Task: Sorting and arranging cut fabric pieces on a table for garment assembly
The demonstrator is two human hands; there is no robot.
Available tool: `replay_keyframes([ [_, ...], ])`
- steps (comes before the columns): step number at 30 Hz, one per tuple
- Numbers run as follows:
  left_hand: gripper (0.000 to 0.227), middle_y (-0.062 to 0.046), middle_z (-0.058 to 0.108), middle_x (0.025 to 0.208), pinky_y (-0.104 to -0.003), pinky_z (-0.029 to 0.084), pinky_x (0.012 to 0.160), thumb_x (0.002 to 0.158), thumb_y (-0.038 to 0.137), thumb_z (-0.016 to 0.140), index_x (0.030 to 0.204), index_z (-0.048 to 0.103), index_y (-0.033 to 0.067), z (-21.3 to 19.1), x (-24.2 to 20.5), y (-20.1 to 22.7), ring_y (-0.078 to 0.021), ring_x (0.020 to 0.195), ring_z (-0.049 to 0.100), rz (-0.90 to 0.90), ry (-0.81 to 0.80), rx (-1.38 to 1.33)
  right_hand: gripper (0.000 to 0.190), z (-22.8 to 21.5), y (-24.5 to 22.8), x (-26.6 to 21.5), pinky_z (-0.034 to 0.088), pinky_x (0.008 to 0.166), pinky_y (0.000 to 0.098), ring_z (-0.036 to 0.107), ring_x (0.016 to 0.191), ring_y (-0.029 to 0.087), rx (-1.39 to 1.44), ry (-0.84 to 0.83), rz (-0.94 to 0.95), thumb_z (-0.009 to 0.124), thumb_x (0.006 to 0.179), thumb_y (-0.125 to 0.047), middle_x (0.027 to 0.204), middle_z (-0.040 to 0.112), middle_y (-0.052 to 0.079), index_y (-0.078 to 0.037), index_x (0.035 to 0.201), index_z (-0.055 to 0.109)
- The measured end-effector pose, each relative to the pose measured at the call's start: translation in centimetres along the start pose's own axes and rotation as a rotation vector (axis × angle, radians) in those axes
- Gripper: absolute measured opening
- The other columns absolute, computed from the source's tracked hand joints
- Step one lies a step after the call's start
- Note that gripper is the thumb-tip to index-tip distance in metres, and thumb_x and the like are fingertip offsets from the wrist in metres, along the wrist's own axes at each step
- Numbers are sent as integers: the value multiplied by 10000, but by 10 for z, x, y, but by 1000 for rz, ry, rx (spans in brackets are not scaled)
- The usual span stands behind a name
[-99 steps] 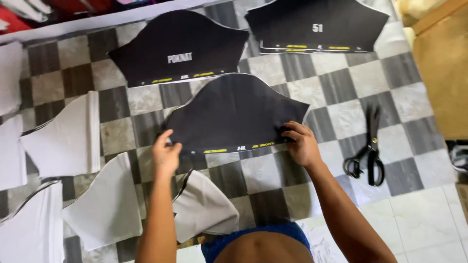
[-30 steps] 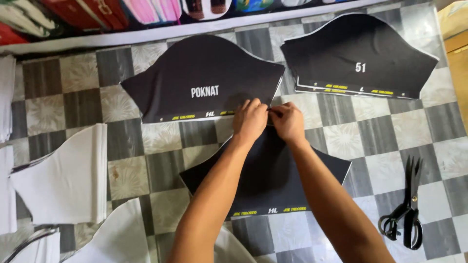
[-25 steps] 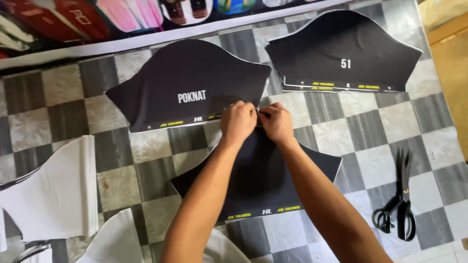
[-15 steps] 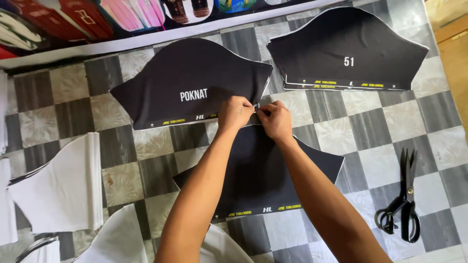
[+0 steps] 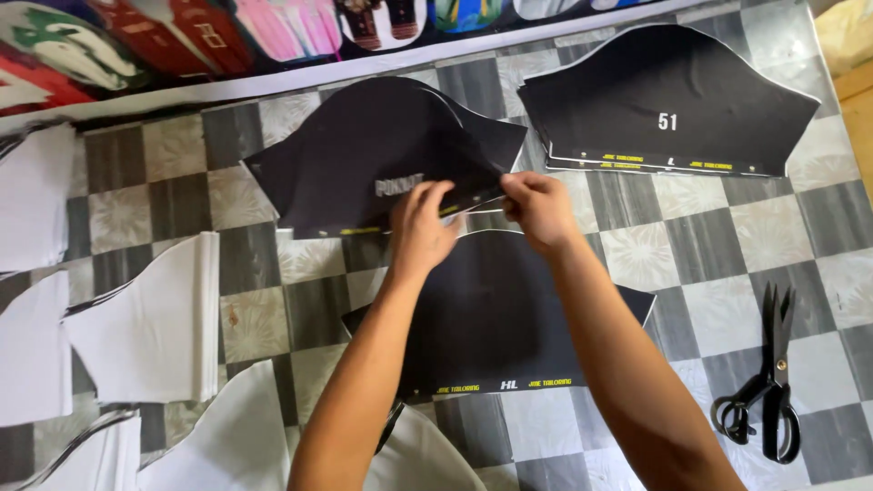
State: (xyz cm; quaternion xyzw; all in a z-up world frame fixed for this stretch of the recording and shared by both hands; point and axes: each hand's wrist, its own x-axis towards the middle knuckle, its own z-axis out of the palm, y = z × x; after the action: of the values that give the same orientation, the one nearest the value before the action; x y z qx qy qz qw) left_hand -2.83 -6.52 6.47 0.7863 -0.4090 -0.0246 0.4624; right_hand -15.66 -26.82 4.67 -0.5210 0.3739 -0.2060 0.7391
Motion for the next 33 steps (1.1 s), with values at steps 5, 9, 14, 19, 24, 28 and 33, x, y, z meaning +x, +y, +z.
replay_keyframes([
  [5,432,8,745,1172,-465,627,960,806,115,842,1205,856,278,-33,-55,-97,-296,1129,767,-89,122,482,77,-22,-58,-62,649,721,341,794,740,247,243,27,0,815,1083,-58,734,708,139,-3,1042,779],
  [9,439,-117,750,1139,-492,627,957,835,-11,800,1233,872,159,-109,-76,-46,-405,1111,770,-53,197,306,88,-70,-103,-107,598,668,283,748,731,194,319,27,-53,800,1105,-101,796,722,118,-47,1044,768],
  [14,384,-47,849,1385,-360,558,1048,1069,268,667,1413,837,264,-188,-135,76,-232,1246,800,-520,31,120,107,-113,-143,-208,487,722,277,647,747,158,370,-29,-21,757,1082,-90,788,643,86,-44,996,715],
  [19,352,-37,904,986,-303,636,958,1101,215,651,1389,842,152,-211,-232,151,-141,991,860,-605,186,-74,275,-152,-131,-323,451,710,274,598,737,164,383,-232,-120,788,1078,-207,789,612,59,-67,888,648],
  [24,239,-124,857,1183,-298,686,966,1108,-11,684,1303,822,1,-213,-301,179,-205,1019,848,-431,468,-172,135,-188,-116,-409,442,712,337,580,769,208,420,-251,-249,712,1123,-103,788,616,98,4,1161,782],
  [28,216,-55,884,1103,-317,615,1015,1111,150,725,1277,855,105,-213,-295,189,-173,1079,838,-464,347,122,104,-208,-90,-408,469,736,318,566,756,203,443,-136,-140,688,1125,-65,818,605,89,-38,1128,788],
  [33,245,-247,854,1070,-509,677,837,1154,133,683,1328,845,78,-189,-263,152,-387,964,849,-545,277,-13,94,-201,-54,-341,489,701,321,609,749,198,447,48,-98,692,1144,-77,821,600,106,-30,1064,707],
])
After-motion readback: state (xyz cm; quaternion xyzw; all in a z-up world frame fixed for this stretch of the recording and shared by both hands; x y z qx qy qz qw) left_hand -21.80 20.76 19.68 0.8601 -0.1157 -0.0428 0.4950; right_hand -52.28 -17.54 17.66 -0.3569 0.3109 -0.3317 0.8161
